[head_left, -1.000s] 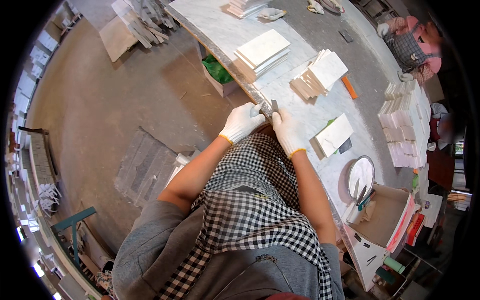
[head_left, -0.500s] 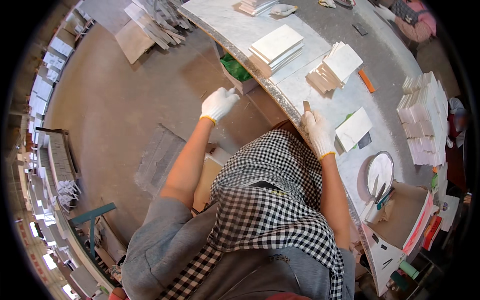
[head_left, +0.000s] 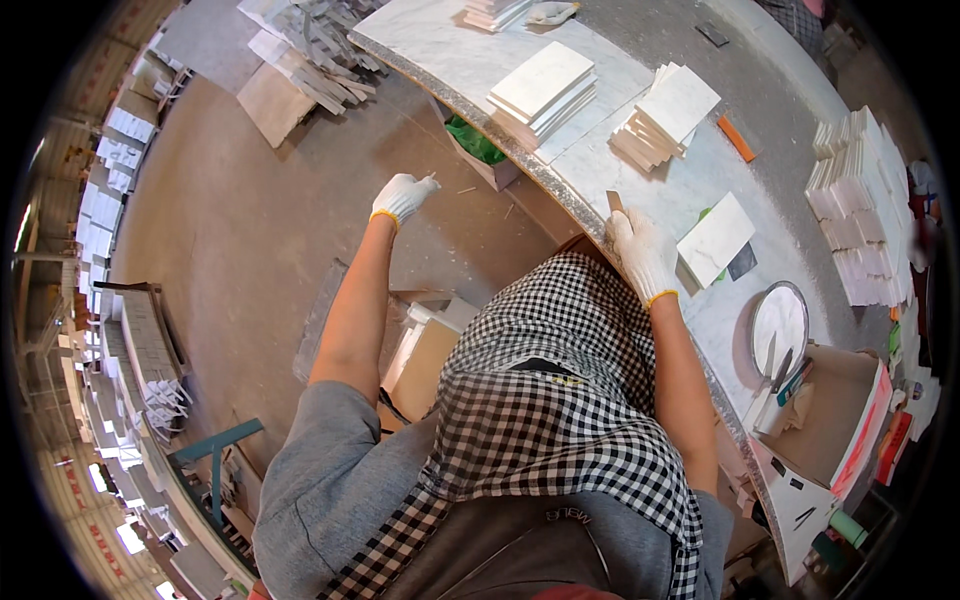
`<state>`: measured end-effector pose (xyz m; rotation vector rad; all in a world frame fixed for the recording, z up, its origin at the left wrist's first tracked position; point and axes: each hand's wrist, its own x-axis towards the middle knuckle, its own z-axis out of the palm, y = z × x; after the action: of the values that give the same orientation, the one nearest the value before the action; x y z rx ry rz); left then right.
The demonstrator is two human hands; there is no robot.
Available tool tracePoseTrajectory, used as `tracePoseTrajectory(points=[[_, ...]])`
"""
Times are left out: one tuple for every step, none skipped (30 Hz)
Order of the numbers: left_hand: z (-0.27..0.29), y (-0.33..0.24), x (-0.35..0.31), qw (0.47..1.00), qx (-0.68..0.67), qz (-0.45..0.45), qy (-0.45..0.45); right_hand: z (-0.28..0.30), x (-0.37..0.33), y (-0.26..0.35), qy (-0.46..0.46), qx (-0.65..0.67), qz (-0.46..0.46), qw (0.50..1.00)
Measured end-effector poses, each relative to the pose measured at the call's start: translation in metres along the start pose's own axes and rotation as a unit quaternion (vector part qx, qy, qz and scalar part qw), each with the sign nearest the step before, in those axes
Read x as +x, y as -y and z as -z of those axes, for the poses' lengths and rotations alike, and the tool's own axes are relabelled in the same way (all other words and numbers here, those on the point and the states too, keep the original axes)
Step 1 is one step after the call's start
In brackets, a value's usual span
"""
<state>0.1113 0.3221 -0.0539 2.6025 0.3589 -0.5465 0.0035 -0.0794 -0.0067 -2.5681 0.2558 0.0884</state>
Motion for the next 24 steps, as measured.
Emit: tracePoseTrajectory(points=[[-0.001, 0.000, 0.001, 1.000, 0.001, 0.001, 0.001, 0.000, 0.000, 0.000, -0.003, -0.001, 0.003, 1.000], [-0.002, 0.001, 0.001, 1.000, -0.004, -0.001, -0.004, 0.001, 0.000, 0.001, -0.005, -0.002, 0.005, 1.000], [-0.003, 0.001, 0.001, 1.000, -0.010, -0.003, -0.009, 0.002, -0.001, 0.002, -0.008, -0.003, 0.008, 1.000], [-0.004, 0.002, 0.001, 1.000, -0.016, -0.005, -0.014, 0.003, -0.001, 0.004, -0.006, -0.001, 0.007, 1.000], [-0.005, 0.003, 0.002, 0.999, -0.027, -0.010, -0.020, 0.005, -0.002, 0.005, -0.004, 0.002, 0.005, 1.000], [-0.007, 0.006, 0.004, 0.999, -0.039, -0.015, -0.027, 0.006, -0.002, 0.006, -0.003, 0.004, 0.004, 1.000], [-0.009, 0.008, 0.005, 0.998, -0.050, -0.020, -0.033, 0.005, -0.002, 0.005, -0.006, 0.005, 0.005, 1.000], [-0.010, 0.011, 0.008, 0.998, -0.063, -0.014, -0.021, 0.003, -0.001, 0.003, -0.009, 0.005, 0.006, 1.000], [-0.011, 0.014, 0.011, 0.997, -0.075, -0.008, -0.010, 0.002, -0.001, 0.002, -0.013, 0.006, 0.007, 1.000], [-0.010, 0.013, 0.012, 0.996, -0.088, -0.003, 0.002, 0.001, 0.000, 0.002, -0.015, 0.003, 0.009, 1.000], [-0.010, 0.013, 0.012, 0.995, -0.099, -0.002, 0.002, 0.001, 0.000, 0.002, -0.017, 0.000, 0.012, 1.000], [-0.010, 0.013, 0.011, 0.994, -0.110, -0.001, 0.003, 0.001, 0.000, 0.003, -0.019, -0.004, 0.015, 1.000], [-0.008, 0.011, 0.009, 0.993, -0.121, -0.001, 0.003, 0.002, 0.000, 0.003, -0.019, -0.002, 0.014, 1.000], [-0.007, 0.008, 0.005, 0.988, -0.154, -0.011, -0.001, 0.002, 0.000, 0.002, -0.019, 0.000, 0.014, 1.000], [-0.007, 0.006, 0.002, 0.982, -0.187, -0.022, -0.004, 0.001, 0.000, 0.002, -0.019, 0.001, 0.014, 1.000], [-0.005, 0.002, -0.004, 0.975, -0.220, -0.031, -0.010, 0.000, 0.000, 0.002, -0.016, 0.003, 0.015, 1.000], [-0.001, -0.009, -0.013, 0.964, -0.263, -0.028, 0.006, 0.000, 0.000, 0.001, -0.015, 0.001, 0.014, 1.000], [0.003, -0.020, -0.023, 0.952, -0.305, -0.025, 0.022, 0.001, 0.000, 0.000, -0.015, -0.001, 0.013, 1.000], [0.005, -0.026, -0.031, 0.937, -0.348, -0.019, 0.034, 0.002, 0.000, 0.002, -0.005, 0.004, 0.005, 1.000], [0.000, -0.029, -0.033, 0.930, -0.363, -0.050, 0.023, 0.004, -0.001, 0.005, 0.005, 0.009, -0.003, 1.000], [-0.008, -0.032, -0.033, 0.922, -0.378, -0.082, 0.011, 0.005, -0.002, 0.008, 0.015, 0.014, -0.011, 1.000], [-0.016, -0.038, -0.034, 0.912, -0.392, -0.116, 0.003, 0.007, -0.003, 0.008, 0.015, 0.010, -0.008, 1.000], [-0.022, -0.050, -0.041, 0.907, -0.400, -0.132, 0.005, 0.007, -0.003, 0.007, 0.015, 0.007, -0.007, 1.000], [-0.027, -0.061, -0.049, 0.918, -0.367, -0.152, 0.000, 0.007, -0.003, 0.006, 0.015, 0.003, -0.005, 1.000]])
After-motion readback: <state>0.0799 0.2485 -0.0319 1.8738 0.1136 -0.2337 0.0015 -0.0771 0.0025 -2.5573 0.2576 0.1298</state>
